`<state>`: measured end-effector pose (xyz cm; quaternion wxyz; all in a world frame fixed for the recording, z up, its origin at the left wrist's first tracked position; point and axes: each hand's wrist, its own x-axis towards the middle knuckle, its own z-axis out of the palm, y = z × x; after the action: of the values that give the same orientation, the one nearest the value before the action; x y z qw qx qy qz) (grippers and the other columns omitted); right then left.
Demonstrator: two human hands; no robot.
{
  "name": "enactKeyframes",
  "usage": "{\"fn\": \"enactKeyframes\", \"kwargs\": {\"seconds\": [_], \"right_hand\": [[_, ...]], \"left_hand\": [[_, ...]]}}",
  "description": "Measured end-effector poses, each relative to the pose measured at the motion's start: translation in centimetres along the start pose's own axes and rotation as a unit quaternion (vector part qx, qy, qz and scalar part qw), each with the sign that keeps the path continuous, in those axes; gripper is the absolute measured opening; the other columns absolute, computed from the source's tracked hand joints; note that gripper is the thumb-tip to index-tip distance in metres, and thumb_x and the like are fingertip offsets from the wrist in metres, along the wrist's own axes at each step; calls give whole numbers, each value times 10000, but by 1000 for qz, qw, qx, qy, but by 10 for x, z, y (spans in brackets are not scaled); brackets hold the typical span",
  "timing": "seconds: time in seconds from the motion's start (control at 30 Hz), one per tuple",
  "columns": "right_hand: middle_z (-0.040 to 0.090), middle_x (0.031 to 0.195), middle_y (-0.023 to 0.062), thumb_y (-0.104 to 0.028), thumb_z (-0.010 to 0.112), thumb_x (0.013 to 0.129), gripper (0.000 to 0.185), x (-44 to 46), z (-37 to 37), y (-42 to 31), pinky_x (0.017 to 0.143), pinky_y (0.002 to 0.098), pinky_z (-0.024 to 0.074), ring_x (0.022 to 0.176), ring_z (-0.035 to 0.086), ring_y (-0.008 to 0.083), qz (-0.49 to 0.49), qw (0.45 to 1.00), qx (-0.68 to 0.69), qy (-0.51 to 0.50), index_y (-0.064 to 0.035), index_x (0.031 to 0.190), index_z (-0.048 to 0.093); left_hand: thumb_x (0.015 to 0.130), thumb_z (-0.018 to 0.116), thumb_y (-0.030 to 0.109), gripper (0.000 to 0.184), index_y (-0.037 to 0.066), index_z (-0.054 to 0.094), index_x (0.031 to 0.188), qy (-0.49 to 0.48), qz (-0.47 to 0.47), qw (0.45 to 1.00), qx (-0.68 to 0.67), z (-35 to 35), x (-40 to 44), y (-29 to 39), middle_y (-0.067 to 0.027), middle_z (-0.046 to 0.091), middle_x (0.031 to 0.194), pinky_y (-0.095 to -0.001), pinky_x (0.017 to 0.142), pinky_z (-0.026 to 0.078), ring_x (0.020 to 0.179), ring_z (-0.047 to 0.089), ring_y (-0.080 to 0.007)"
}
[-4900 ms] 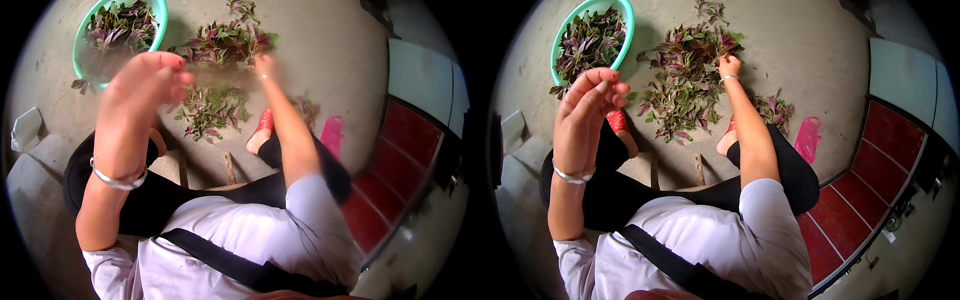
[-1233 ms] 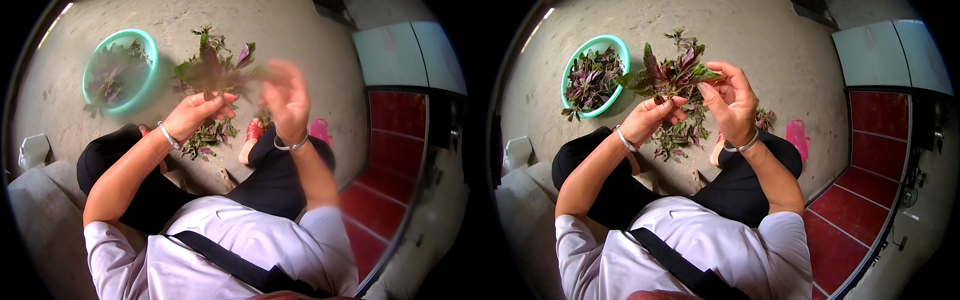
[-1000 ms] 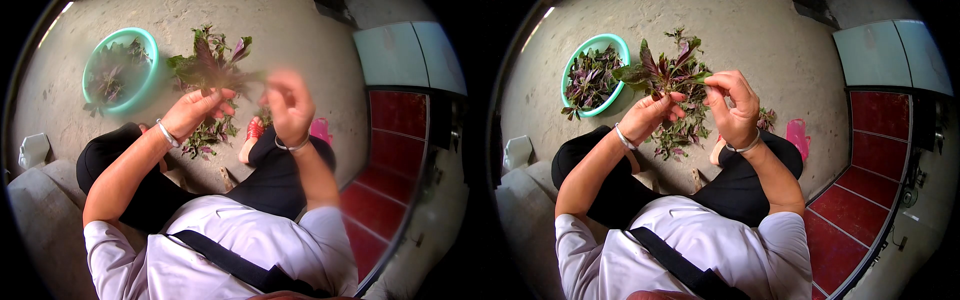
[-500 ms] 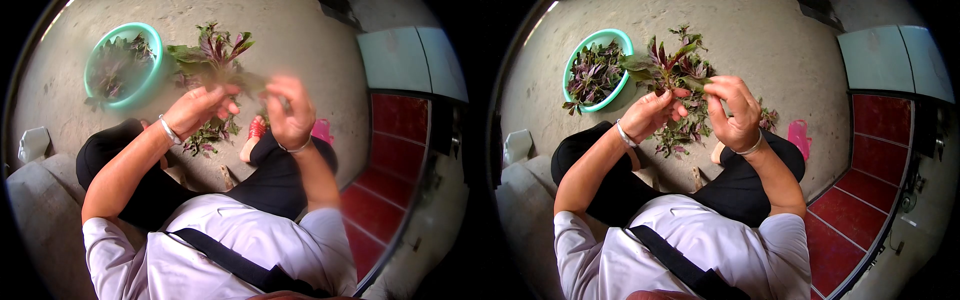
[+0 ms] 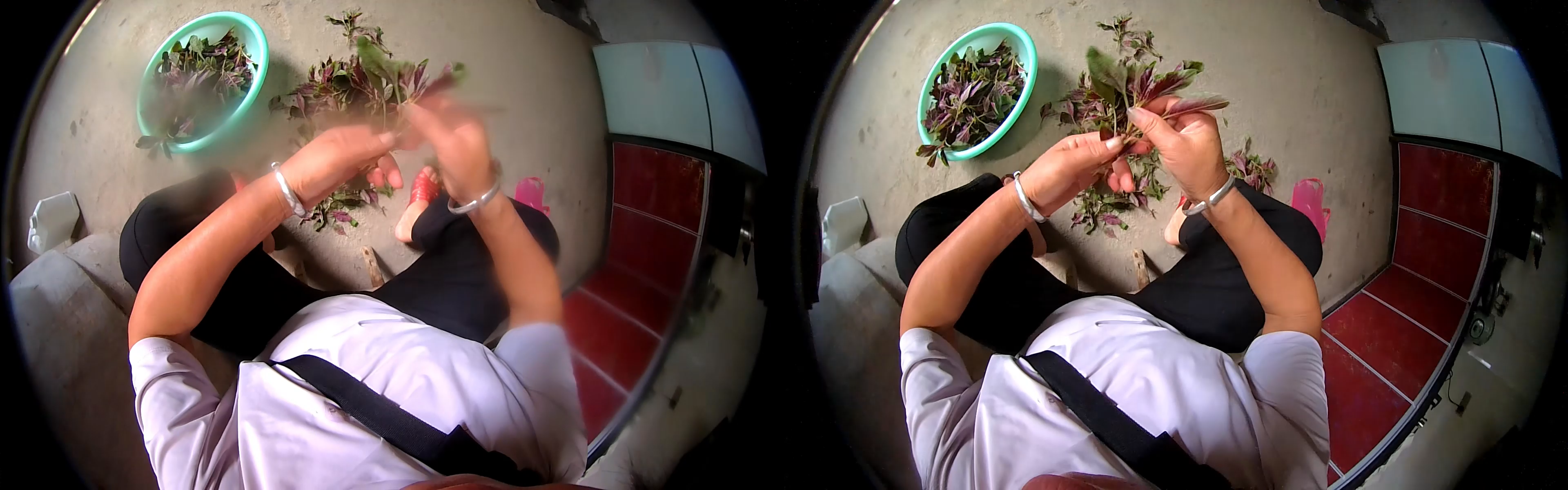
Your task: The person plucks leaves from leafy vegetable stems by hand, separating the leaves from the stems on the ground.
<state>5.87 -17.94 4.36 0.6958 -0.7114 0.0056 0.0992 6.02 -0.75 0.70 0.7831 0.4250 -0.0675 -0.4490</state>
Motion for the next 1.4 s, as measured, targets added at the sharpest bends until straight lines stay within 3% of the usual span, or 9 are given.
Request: {"fn": "enactKeyframes", "kwargs": {"seconds": [0.33,0.47,0.6,0.7,0.83,0.97,1.07,1.27,1.4], "right_hand": [[615,739,45,-121,607,809,137,-1,4,4,585,235,451,642,556,93,-23,1000,-6,5,14,823,591],[635,691,54,-96,611,786,106,-5,3,2,557,246,453,612,574,100,-121,975,-184,5,9,789,618],[622,828,121,-57,548,783,169,-8,-2,2,651,309,471,723,601,240,-237,890,-389,-36,-14,926,625],[639,716,91,-108,604,792,115,-4,-2,6,582,262,459,631,611,166,-342,862,-374,9,-7,830,645],[641,831,49,-107,603,807,139,-9,7,3,699,254,443,744,593,140,-112,991,-51,43,0,891,636],[622,934,45,-117,605,808,172,-6,6,14,783,258,410,851,558,124,35,965,257,38,-17,947,625],[604,980,46,-126,586,820,171,-3,2,14,804,265,388,895,529,116,63,952,301,5,-28,956,620],[600,983,44,-137,577,821,173,1,-1,18,795,268,385,895,521,115,95,940,327,3,-37,958,612],[589,965,41,-151,563,825,161,13,-25,-1,790,296,395,887,527,129,-1,955,290,55,-54,950,591]], "left_hand": [[868,472,165,188,13,571,918,75,27,997,25,-6,3,-2,-73,615,793,-230,728,421,733,547,-101],[863,482,164,170,23,574,884,84,34,993,78,-6,1,1,-59,609,809,-235,726,431,728,545,-93],[849,475,142,146,26,564,854,116,52,988,85,-5,1,1,-43,591,814,-242,728,431,726,546,-104],[835,474,127,132,23,555,844,119,65,989,60,-10,4,-1,-39,577,810,-256,732,428,726,544,-120],[826,464,123,129,24,545,840,131,60,989,-18,-1,4,5,-39,557,802,-278,733,417,725,533,-140],[819,453,123,129,26,537,833,118,54,992,-2,-4,6,7,-38,536,789,-287,728,405,723,524,-148],[816,452,125,137,14,532,827,92,88,986,108,-9,10,8,-44,532,781,-290,730,403,721,522,-154],[809,467,150,159,7,535,810,118,58,991,-34,-5,9,8,-47,534,772,-287,702,419,690,522,-148],[790,462,179,153,40,527,779,171,89,968,158,-22,4,3,-32,528,742,-272,686,419,651,511,-134]]}}
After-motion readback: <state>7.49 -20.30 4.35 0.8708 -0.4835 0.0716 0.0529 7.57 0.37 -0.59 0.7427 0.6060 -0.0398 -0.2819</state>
